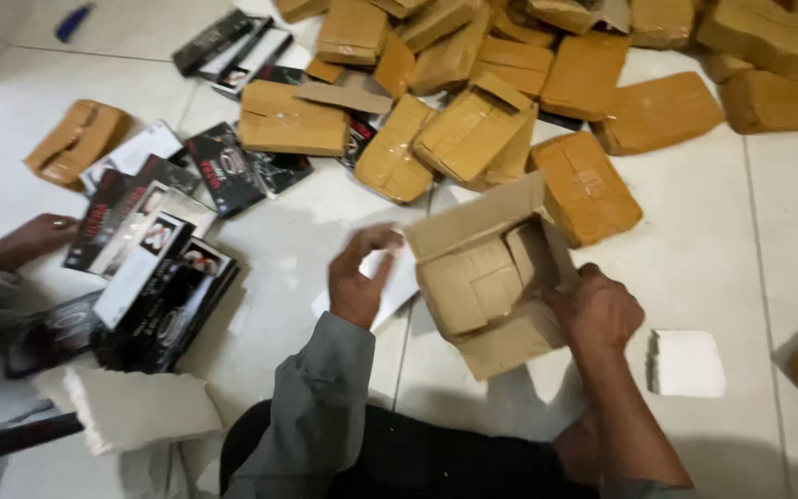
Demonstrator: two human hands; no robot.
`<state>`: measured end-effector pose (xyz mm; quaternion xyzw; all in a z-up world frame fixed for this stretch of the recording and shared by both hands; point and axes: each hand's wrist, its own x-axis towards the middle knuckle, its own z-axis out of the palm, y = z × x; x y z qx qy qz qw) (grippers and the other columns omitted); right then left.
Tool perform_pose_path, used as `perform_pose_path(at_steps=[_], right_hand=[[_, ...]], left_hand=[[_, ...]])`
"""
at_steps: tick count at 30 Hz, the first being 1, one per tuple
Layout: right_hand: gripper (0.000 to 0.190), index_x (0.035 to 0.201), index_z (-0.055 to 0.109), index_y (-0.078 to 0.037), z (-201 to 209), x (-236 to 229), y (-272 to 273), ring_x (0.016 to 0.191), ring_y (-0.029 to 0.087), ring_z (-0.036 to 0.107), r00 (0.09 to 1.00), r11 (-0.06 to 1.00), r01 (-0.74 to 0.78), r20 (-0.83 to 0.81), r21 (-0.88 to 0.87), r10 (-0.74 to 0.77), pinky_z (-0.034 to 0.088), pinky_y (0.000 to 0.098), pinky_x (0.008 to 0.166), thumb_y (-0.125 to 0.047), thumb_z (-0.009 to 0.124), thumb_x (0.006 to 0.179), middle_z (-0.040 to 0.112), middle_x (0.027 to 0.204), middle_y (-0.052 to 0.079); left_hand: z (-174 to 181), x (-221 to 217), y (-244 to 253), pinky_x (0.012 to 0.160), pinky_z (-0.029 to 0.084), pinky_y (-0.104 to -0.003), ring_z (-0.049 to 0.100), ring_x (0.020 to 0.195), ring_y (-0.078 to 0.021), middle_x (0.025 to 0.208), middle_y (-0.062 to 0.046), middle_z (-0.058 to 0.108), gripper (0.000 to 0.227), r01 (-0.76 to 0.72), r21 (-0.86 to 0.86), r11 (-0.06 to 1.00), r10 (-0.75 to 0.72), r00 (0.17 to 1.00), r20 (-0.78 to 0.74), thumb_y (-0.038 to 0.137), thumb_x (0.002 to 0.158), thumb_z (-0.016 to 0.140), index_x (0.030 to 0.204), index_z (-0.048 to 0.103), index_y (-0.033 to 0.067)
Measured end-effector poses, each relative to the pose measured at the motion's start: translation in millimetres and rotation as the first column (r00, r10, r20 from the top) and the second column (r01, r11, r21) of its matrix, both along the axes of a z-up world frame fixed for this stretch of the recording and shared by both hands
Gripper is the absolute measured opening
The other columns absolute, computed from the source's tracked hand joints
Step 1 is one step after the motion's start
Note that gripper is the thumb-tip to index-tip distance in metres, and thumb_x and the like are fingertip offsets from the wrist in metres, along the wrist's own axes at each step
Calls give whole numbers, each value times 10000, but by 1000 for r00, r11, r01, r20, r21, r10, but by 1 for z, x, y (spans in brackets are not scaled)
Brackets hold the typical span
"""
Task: The person packs small items into cardboard boxes, places white foam inserts inside, and seals them with packing tape using a handheld dispenser. The person works on the floor surrounded by stacks of boxes and product packaging.
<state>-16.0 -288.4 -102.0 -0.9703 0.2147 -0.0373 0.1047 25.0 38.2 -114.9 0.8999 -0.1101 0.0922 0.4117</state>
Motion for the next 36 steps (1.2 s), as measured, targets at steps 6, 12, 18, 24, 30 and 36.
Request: perform_pose_path(at_steps=[6, 12, 18, 24, 30, 36], right_hand=[[386, 1075, 804, -175, -9, -4, -18, 813, 371, 720, 996, 999, -22, 85, 42, 18, 555, 479, 710, -397, 799, 759, 757, 873, 160], [396, 1091, 806, -169, -1, -6, -19, 771, 378, 710, 991, 1000, -1, 135, 31, -3, 543, 494, 685, -393, 792, 765, 747, 828, 181], [247, 1011, 797, -197, -11, -8, -18, 772, 351, 717, 981, 978, -3, 189, -207, 43, 541, 479, 679, -196, 550, 1003, 743, 851, 151], [252, 924, 767, -136, -5, -10, -9, 679, 384, 697, 960, 974, -188, 186, -128, 210, 526, 491, 593, -179, 519, 924, 718, 758, 188], [262, 843, 731, -117, 9, -11, 16, 668, 360, 711, 972, 969, -222, 58, -104, 229, 545, 466, 589, -262, 528, 923, 722, 738, 179], [165, 786, 706, -52, 8, -16, 59, 657, 336, 713, 918, 916, -395, 2, -67, 396, 554, 454, 550, -168, 596, 826, 718, 762, 162]], left_hand=[[-30, 19, 24, 1097, 371, -599, 368, 1379, -358, 1508, -155, 384, 1170, 13, 616, 788, 382, 774, -505, 526, 691, 951, 1558, 228, 216], [-35, 21, 7, 1057, 403, -611, 247, 1457, -432, 1588, -209, 225, 1522, 120, 793, 597, 557, 649, -518, 715, 531, 955, 1598, 34, 140], [76, -14, 23, 916, 526, -496, 537, 1138, -391, 1224, -227, 534, 1188, -305, 256, 917, 257, 944, 206, 500, 663, 914, 1578, 325, 23], [166, -99, -58, 741, 487, -463, 559, 891, -348, 1316, -232, 567, 936, 262, 472, 842, -242, 965, -103, 431, 479, 875, 1346, 675, 140], [203, -117, -63, 817, 428, -494, 536, 990, -390, 1357, -243, 508, 1026, 214, 525, 824, -145, 975, -170, 428, 436, 900, 1376, 627, 123], [192, -157, -39, 777, 442, -476, 540, 1009, -372, 1445, -187, 491, 1021, 227, 576, 785, -33, 945, -327, 399, 446, 898, 1423, 627, 276]])
